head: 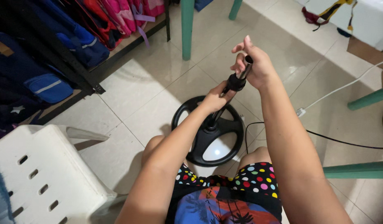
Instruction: The person assembles a standing electric fan by hand, attaching the motor housing to the metal pole, inserting the pole into the base, and securing the components with a plastic knob. The person handles the fan base, pole, motor housing, and knob.
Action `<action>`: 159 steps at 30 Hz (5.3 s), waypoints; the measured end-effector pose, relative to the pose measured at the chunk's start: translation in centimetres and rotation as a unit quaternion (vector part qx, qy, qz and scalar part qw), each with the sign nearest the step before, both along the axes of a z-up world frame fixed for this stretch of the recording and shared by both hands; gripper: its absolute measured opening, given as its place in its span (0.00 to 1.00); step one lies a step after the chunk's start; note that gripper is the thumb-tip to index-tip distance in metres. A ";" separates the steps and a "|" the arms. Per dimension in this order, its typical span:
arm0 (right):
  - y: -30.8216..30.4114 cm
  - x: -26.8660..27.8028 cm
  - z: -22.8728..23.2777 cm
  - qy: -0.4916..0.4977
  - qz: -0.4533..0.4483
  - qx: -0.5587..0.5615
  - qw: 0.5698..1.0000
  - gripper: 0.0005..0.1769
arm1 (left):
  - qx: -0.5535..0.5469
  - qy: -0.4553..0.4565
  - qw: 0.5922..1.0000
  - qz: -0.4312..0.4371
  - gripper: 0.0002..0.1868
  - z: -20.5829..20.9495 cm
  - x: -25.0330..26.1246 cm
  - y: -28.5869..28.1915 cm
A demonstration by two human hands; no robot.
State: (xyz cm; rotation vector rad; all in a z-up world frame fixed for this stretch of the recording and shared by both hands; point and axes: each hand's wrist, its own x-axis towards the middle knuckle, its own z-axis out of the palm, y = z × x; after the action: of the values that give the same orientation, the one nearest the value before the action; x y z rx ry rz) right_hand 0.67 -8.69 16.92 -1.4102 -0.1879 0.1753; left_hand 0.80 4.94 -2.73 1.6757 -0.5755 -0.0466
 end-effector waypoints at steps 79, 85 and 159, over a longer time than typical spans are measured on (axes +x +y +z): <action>-1.5 -2.9 -1.8 -0.071 -0.184 0.003 0.980 0.29 | -0.123 -0.150 0.944 0.267 0.31 10.0 -4.7 -2.7; -6.0 -8.3 1.9 -0.183 -0.295 0.004 0.938 0.17 | -0.113 -0.367 0.904 0.188 0.23 20.2 -8.8 -8.4; -7.8 -15.9 13.0 -0.338 -0.168 0.151 0.914 0.27 | -0.153 -0.155 0.954 -0.205 0.24 25.8 -5.1 -4.8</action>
State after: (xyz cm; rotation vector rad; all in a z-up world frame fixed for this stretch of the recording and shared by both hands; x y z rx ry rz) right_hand -15.18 -16.47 29.90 -1.1245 -0.5143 -0.6163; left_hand -4.33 0.11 23.10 1.2468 -1.1070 0.0068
